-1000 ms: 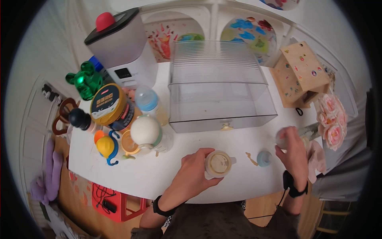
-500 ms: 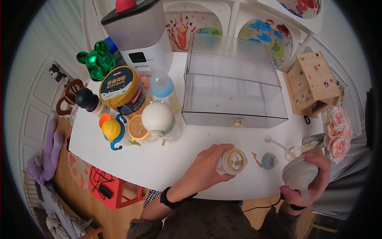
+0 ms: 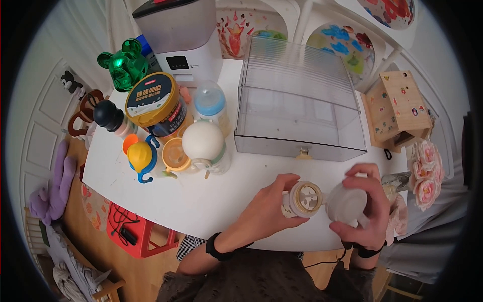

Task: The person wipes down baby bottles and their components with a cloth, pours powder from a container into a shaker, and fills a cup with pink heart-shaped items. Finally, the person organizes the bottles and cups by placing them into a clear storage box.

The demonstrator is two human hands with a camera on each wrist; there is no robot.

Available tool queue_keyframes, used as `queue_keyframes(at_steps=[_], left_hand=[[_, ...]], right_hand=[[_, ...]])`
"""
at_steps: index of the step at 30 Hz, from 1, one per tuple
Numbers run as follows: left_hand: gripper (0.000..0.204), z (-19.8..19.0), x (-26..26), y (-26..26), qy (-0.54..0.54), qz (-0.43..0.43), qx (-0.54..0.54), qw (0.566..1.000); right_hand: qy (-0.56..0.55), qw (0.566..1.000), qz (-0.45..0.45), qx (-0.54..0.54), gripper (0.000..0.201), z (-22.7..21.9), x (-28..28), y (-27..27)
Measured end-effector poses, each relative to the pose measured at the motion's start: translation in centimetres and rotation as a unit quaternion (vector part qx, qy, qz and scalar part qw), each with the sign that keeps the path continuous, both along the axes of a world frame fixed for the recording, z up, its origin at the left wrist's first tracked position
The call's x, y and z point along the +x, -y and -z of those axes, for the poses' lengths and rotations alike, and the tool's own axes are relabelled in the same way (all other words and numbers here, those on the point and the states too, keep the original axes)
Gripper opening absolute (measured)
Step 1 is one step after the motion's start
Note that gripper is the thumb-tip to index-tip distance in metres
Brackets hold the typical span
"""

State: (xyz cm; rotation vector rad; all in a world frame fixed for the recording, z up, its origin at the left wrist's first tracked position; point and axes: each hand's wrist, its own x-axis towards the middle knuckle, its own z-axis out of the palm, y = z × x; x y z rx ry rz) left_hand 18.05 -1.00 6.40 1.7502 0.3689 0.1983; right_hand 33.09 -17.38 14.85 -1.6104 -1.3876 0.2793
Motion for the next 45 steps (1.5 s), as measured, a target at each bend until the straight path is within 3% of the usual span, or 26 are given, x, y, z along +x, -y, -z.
queue_keyframes(at_steps=[3,5,8,13,19,25,30,33,39,43,45], left_hand=[[0.083,0.0,-0.3,-0.1,-0.006,0.012,-0.003,1.0],[0.082,-0.2,-0.6,-0.2,0.014,0.039,-0.004,0.999],[0.072,-1.1,-1.3,-0.3,0.039,0.059,0.004,0.997],[0.075,-1.0,-1.5,-0.3,0.026,0.044,0.023,0.998],[0.075,-0.9,-1.7,-0.1,0.07,0.017,0.029,0.997],[0.073,-0.6,-1.8,0.7,0.095,-0.004,0.124,0.988],[0.074,-0.2,-1.4,1.9,0.139,-0.084,0.221,0.962],[0.074,0.2,-1.1,1.8,0.146,-0.102,0.295,0.939],[0.073,0.0,-1.4,1.0,0.145,-0.095,0.211,0.962],[0.074,-0.3,-1.4,1.1,0.14,-0.082,0.172,0.972],[0.074,0.1,-1.4,1.2,0.136,-0.085,0.182,0.97]], right_hand=[[-0.076,0.995,0.06,-0.015,0.069,0.9,0.1,-0.4],[-0.075,0.993,0.023,-0.087,0.069,0.9,0.5,-0.3],[-0.078,0.992,0.028,-0.097,0.069,1.7,0.6,-0.3],[-0.085,0.992,-0.015,-0.092,0.067,1.7,0.3,-0.5],[-0.09,0.979,-0.039,-0.18,0.072,0.9,0.4,0.2],[-0.002,0.985,-0.088,-0.151,0.069,1.3,0.5,-0.1],[-0.026,0.97,0.118,-0.212,0.064,2.6,-1.2,0.3],[-0.043,0.944,0.16,-0.284,0.066,2.4,-1.4,0.1],[-0.028,0.98,0.002,-0.198,0.072,1.5,0.5,0.1],[-0.051,0.985,0.034,-0.162,0.071,2.7,-0.9,-0.2],[-0.008,0.975,0.115,-0.191,0.071,2.9,-1.7,-0.1]])
